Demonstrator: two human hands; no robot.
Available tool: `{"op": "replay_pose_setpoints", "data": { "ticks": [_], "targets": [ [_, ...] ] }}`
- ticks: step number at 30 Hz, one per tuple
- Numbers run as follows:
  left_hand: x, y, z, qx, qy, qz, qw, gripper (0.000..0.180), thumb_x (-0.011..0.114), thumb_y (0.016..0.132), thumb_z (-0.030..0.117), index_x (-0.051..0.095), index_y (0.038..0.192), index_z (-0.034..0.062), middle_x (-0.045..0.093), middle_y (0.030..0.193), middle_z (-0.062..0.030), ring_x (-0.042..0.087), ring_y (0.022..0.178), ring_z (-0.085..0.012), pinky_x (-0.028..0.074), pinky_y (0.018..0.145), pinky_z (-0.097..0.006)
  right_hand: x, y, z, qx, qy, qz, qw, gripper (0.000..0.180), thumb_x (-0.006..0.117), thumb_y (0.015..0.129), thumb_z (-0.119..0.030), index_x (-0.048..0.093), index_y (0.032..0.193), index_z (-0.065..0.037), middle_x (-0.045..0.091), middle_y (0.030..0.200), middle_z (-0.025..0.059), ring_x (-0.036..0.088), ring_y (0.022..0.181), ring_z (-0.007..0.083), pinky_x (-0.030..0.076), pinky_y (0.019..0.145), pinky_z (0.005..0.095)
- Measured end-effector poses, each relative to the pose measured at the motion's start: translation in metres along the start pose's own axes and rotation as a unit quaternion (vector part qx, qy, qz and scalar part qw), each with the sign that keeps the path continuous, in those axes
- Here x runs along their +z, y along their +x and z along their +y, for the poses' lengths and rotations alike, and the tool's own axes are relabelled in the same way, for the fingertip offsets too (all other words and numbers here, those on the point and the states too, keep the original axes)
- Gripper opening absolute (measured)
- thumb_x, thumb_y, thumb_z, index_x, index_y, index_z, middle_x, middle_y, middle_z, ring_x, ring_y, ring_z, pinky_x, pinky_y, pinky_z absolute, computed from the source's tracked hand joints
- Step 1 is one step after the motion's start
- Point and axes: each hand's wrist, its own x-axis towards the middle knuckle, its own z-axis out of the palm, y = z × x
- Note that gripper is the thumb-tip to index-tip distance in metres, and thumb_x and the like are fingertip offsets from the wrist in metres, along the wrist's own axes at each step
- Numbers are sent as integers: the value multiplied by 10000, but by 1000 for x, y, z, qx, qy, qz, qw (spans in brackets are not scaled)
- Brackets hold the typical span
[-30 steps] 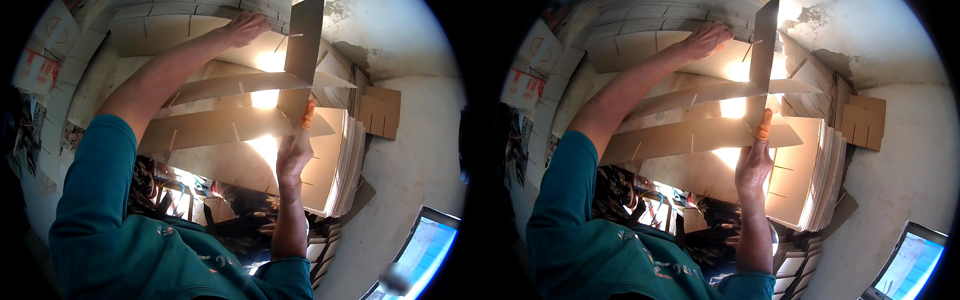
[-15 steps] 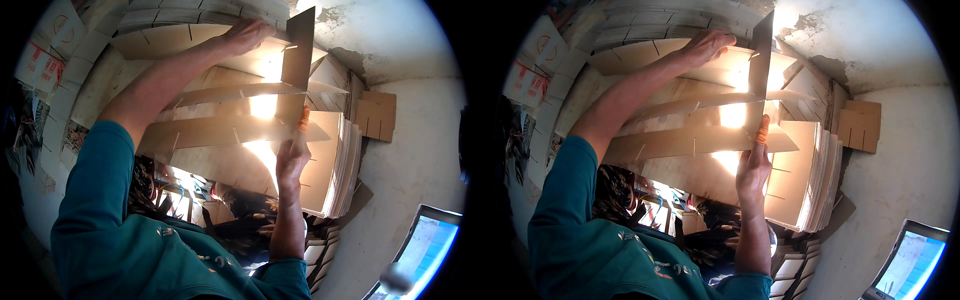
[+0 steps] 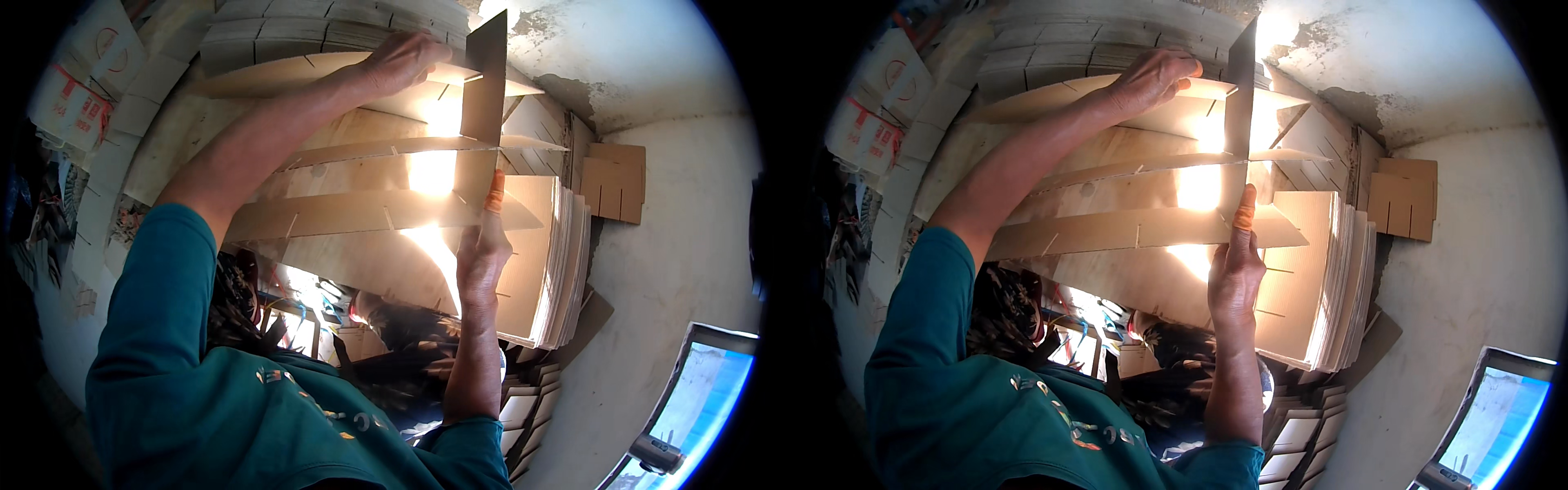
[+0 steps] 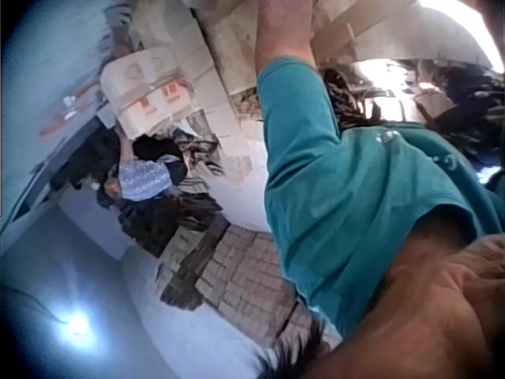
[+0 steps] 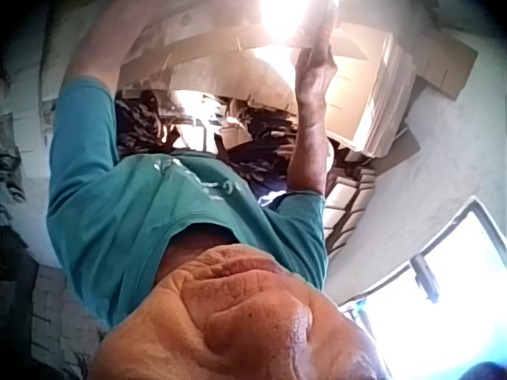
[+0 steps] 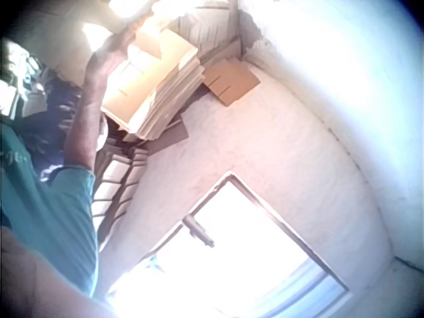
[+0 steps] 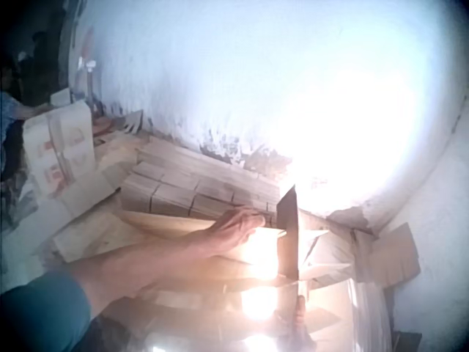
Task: The person sits on the floor and repeatedly folds and interlocks pre-cut cardboard pieces to form a structured assembly. They handle each piece by hand, aligning tabs and slots to build up the structure.
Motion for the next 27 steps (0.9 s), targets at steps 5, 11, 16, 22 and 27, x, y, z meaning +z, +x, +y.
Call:
{"op": "replay_pose_setpoints", "data": {
  "ticks": [5, 11, 16, 22, 27],
  "targets": [
    [0, -4, 3, -15, -7, -19, 1000, 228, 600, 645, -134, 572, 854, -48, 602, 795, -173, 600, 800, -337, 473, 664, -409, -7, -3, -6, 27, -16, -22, 999, 546, 501, 932, 4, 328, 1441, -92, 620, 1141, 132, 616, 921, 163, 511, 810, 278],
    [-12, -3, 18, -34, -38, 3, 999, 226, 591, 653, -143, 599, 857, -45, 614, 806, -179, 603, 806, -332, 485, 678, -394, -3, -7, 6, -43, -21, 9, 999, 824, 503, 821, 121, 184, 1492, -234, 628, 960, 207, 648, 736, 269, 505, 617, 389],
    [-15, -3, 23, -39, -78, -11, 996, 214, 572, 669, -134, 602, 864, -51, 608, 798, -190, 600, 796, -337, 484, 695, -398, -11, -11, 8, 6, -55, -76, 996, 835, 515, 798, 123, 201, 1489, -225, 614, 851, 181, 617, 660, 257, 490, 587, 389],
    [-32, -11, 40, -47, -108, -41, 992, 173, 591, 720, -87, 595, 889, -48, 596, 804, -203, 590, 786, -350, 461, 673, -416, -23, -21, 17, -16, -58, -46, 997, 798, 519, 768, 133, 331, 1447, -242, 573, 741, 136, 555, 587, 247, 453, 564, 246],
    [-49, -42, 47, -25, -74, -95, 992, 185, 618, 750, -45, 596, 933, -32, 617, 892, -196, 602, 816, -327, 492, 718, -388, -33, -36, 20, -20, -53, -87, 995, 662, 560, 812, 30, 403, 1404, -222, 603, 784, 171, 570, 615, 318, 436, 580, 464]
  ]
}}
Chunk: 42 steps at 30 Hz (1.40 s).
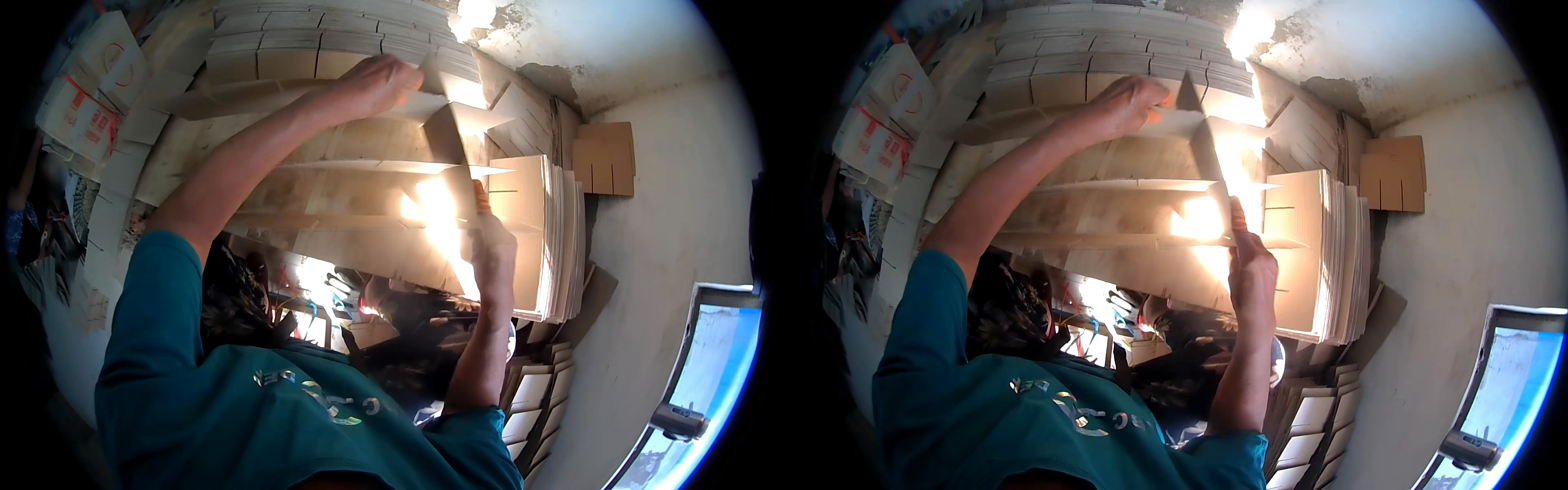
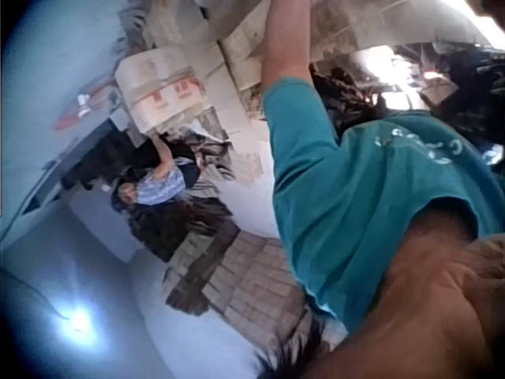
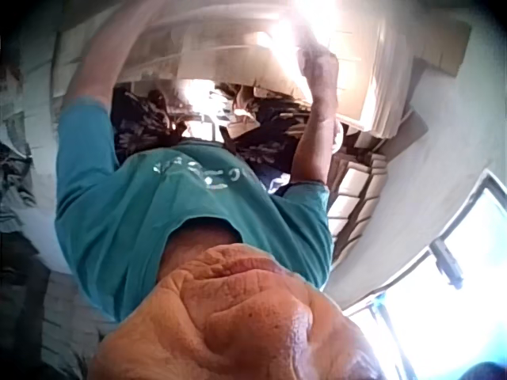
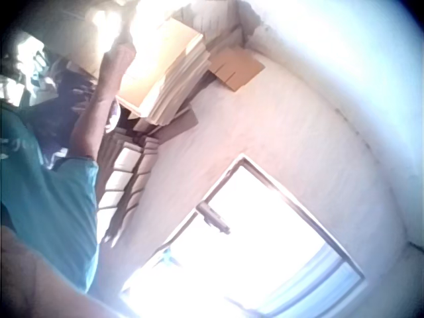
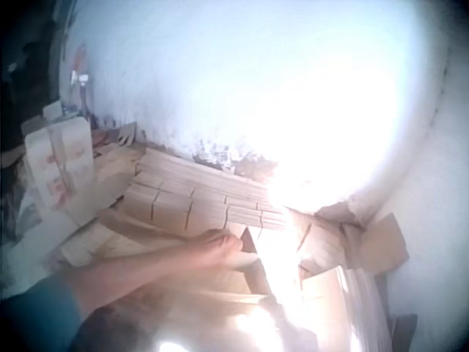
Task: The person sits on the floor and repeatedly folds and interlocks pre-cut cardboard pieces to form a structured assembly. They handle each piece by hand, aligning tabs and slots to build up the structure.
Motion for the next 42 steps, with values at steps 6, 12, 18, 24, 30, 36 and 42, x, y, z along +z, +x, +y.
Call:
{"op": "replay_pose_setpoints", "data": {
  "ticks": [6, 12, 18, 24, 30, 36, 42],
  "targets": [
    [11, -33, -2, -75, 5, -21, 997, 279, 657, 767, 9, 615, 1043, -6, 640, 996, -153, 614, 847, -289, 508, 785, -357, 29, -9, 27, -64, -102, -82, 989, 522, 587, 841, -194, 482, 1331, -46, 616, 788, 169, 600, 641, 268, 480, 607, 354],
    [-50, -109, 68, -130, -38, -3, 991, 320, 727, 755, 138, 624, 1034, 21, 635, 901, -155, 603, 807, -308, 490, 746, -376, -38, -42, 61, 72, -169, 97, 978, 468, 624, 864, -163, 494, 1304, -70, 630, 1009, 169, 618, 834, 246, 520, 742, 347],
    [-48, -162, 97, -122, 53, -58, 989, 396, 743, 728, 187, 611, 1051, -1, 641, 927, -146, 585, 895, -300, 483, 774, -385, -41, -106, 143, 201, -410, 52, 888, 481, 693, 812, -249, 519, 1198, -23, 606, 993, 166, 566, 921, 340, 506, 791, 413],
    [-22, -181, 94, -153, 43, -84, 984, 367, 721, 727, 171, 611, 1033, -1, 647, 969, -136, 589, 946, -297, 472, 812, -394, -47, -118, 202, 239, -210, 113, 941, 543, 670, 823, -277, 483, 1252, -2, 607, 1058, 182, 570, 1000, 330, 461, 855, 364],
    [-21, -187, 94, -150, 38, -71, 985, 366, 716, 731, 152, 613, 1052, 8, 636, 961, -139, 584, 933, -309, 467, 808, -397, -84, -88, 118, 264, -148, 218, 928, 345, 643, 862, -332, 553, 989, -24, 640, 858, 195, 638, 826, 308, 487, 737, 400],
    [-1, -182, 93, -144, 36, -54, 987, 323, 712, 730, 128, 632, 1020, 11, 631, 932, -136, 591, 899, -304, 474, 773, -392, -108, -42, -1, 68, 186, 210, 957, 465, 638, 860, -33, 484, 1298, -54, 674, 1031, 105, 632, 911, 124, 524, 783, 264],
    [19, -177, 92, -133, 9, -19, 991, 218, 705, 727, 102, 663, 923, 15, 639, 827, -130, 614, 791, -297, 489, 695, -383, -69, -20, -54, 29, 136, 50, 989, 606, 640, 814, 14, 447, 1379, -93, 390, 608, -19, 384, 579, 41, 333, 549, 155]
  ]
}}
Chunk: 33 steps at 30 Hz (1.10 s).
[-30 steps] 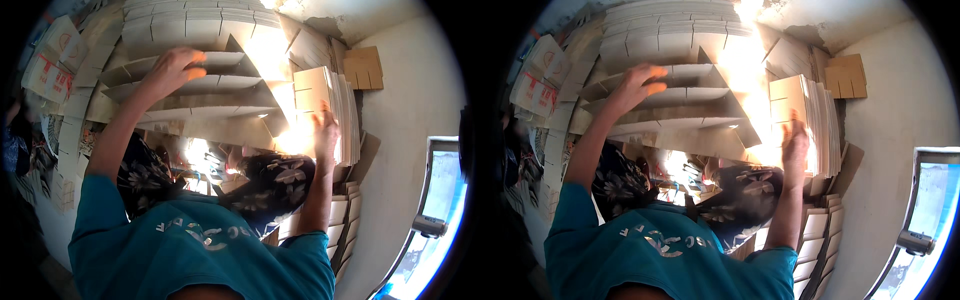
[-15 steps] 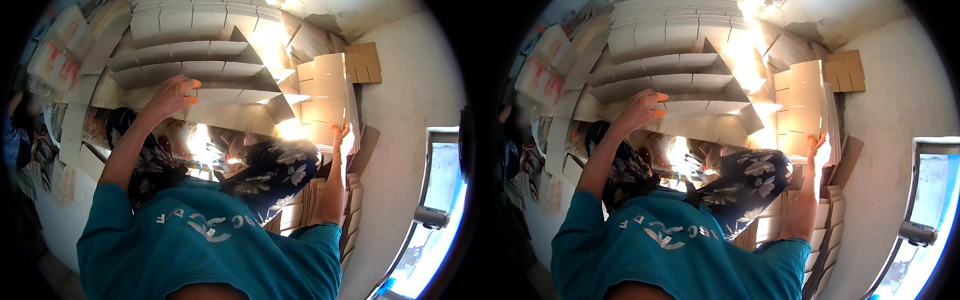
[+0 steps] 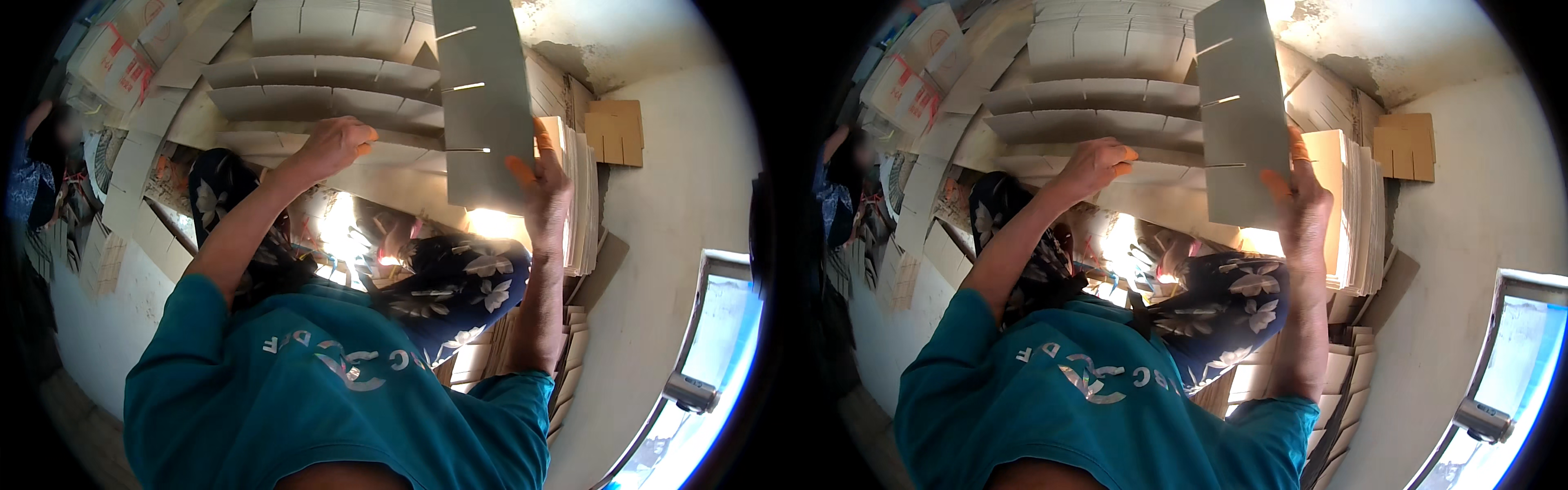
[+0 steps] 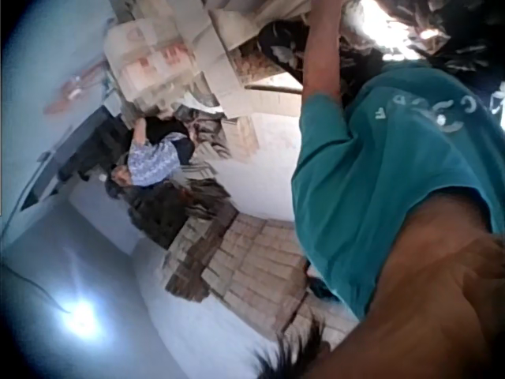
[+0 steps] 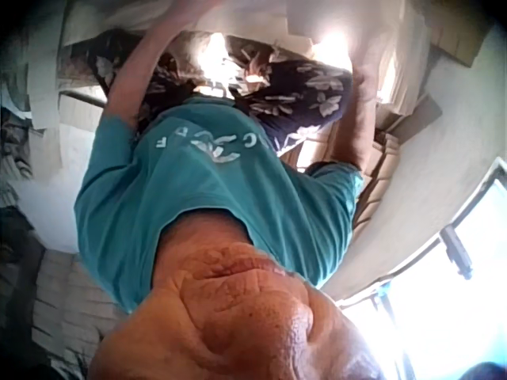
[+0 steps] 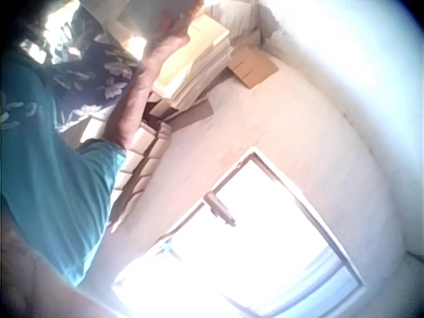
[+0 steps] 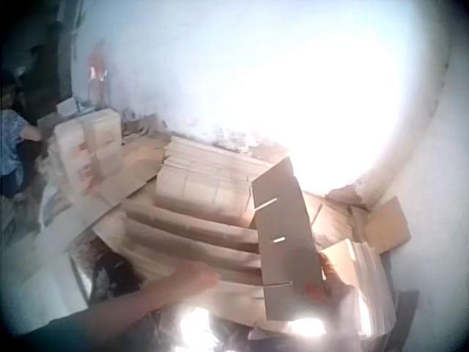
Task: The person sits on the floor and repeatedly folds and interlocks pre-cut cardboard pieces to form a structured assembly. They handle each piece by hand, aligning tabs and slots to build up the structure.
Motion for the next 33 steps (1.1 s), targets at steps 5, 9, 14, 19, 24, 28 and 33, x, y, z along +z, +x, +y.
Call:
{"op": "replay_pose_setpoints", "data": {
  "ticks": [5, 9, 14, 19, 24, 28, 33],
  "targets": [
    [6, -1, 3, 18, 6, 24, 1000, 175, 700, 718, 93, 663, 873, 22, 634, 758, -113, 613, 750, -292, 487, 655, -390, 26, 7, -9, -20, 2, -26, 999, 588, 656, 813, -1, 466, 1362, -95, 520, 668, 34, 432, 597, 56, 386, 565, 173],
    [4, -1, 4, 19, 30, 20, 999, 147, 698, 713, 101, 660, 834, 26, 627, 744, -110, 607, 740, -293, 480, 640, -402, 33, 13, -12, -14, -28, -52, 998, 558, 650, 824, -3, 479, 1349, -81, 677, 862, 141, 557, 688, 74, 472, 663, 192],
    [6, -1, 2, 9, 29, 18, 999, 150, 698, 714, 112, 666, 833, 26, 622, 734, -113, 609, 742, -296, 480, 645, -408, 31, 22, 4, -43, 72, -26, 996, 539, 641, 819, 14, 499, 1331, -76, 687, 947, 155, 620, 795, 85, 501, 731, 225],
    [6, 0, -1, -2, 31, 11, 999, 159, 695, 717, 108, 675, 855, 34, 623, 738, -121, 609, 744, -306, 481, 656, -416, 33, 27, 4, -45, -5, -64, 997, 545, 637, 808, 30, 496, 1328, -54, 689, 1043, 108, 620, 861, 87, 502, 781, 234],
    [4, 2, 0, -18, 22, 6, 1000, 145, 687, 729, 119, 679, 855, 49, 628, 747, -121, 609, 745, -309, 481, 653, -414, 32, 29, -6, -34, 33, -80, 996, 535, 621, 817, 44, 497, 1329, -54, 688, 1041, 94, 598, 811, 84, 501, 777, 227],
    [8, 3, -1, -9, 33, 1, 999, 133, 680, 741, 124, 673, 849, 46, 628, 747, -116, 610, 750, -306, 482, 649, -407, 45, 27, -1, -59, 4, -96, 994, 520, 617, 829, 41, 500, 1326, -54, 689, 1032, 92, 595, 801, 88, 500, 777, 228],
    [12, 5, -2, -31, 18, 6, 999, 123, 678, 741, 118, 670, 839, 44, 624, 742, -113, 610, 743, -303, 478, 641, -408, 50, 31, 12, -98, 23, -81, 992, 545, 655, 812, 25, 497, 1328, -52, 688, 969, 121, 593, 767, 81, 500, 739, 231]
  ]
}}
